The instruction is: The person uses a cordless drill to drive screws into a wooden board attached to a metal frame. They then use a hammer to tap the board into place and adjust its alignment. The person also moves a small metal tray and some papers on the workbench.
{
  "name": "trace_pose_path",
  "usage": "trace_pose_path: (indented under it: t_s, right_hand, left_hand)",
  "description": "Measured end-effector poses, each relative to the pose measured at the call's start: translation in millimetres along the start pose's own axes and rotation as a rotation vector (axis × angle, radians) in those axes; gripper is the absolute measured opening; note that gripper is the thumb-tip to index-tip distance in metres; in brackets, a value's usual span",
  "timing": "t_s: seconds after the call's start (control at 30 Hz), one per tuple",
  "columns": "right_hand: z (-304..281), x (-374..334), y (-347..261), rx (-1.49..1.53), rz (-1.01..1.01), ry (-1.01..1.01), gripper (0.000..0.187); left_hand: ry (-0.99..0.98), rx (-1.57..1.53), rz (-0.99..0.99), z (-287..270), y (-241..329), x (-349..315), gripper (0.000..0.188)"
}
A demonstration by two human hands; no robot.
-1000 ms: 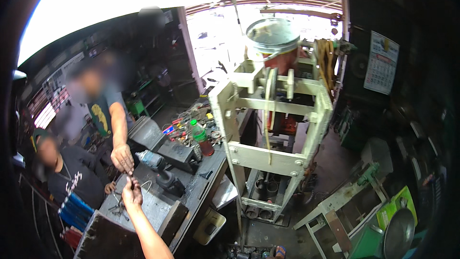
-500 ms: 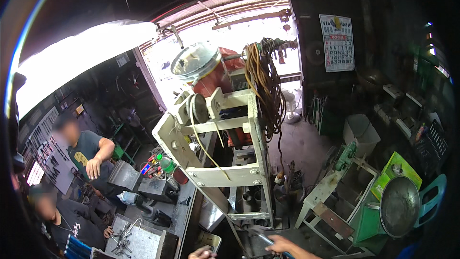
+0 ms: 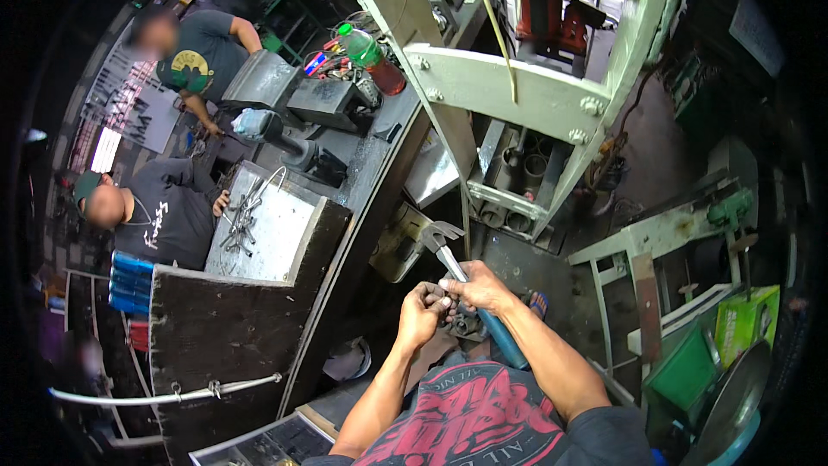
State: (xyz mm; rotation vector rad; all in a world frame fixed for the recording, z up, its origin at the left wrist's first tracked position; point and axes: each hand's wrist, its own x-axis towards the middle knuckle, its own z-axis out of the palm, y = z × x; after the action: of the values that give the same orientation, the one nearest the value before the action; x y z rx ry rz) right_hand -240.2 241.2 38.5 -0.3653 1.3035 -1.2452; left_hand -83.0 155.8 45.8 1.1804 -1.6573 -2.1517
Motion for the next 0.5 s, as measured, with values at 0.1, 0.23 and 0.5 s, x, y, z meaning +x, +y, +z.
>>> trace_pose_path:
  t_s: [0.1, 0.23, 0.5]
  right_hand:
    - [20.7, 6.7, 10.4, 0.131, 0.027, -0.055, 0.025]
    - [47.7, 24.1, 21.8, 0.243, 0.071, -0.053, 0.021]
    - [63.5, 64.0, 37.0, 0.200, 0.064, 0.189, 0.014]
  left_hand:
    - [-0.054, 0.041, -0.051, -25.7, 4.8, -0.9, 0.007]
    - [-0.155, 0.085, -0.076, -69.8, 11.3, 11.0, 0.007]
    - [-0.093, -0.212, -0.168, -138.3, -26.1, 59.7, 0.012]
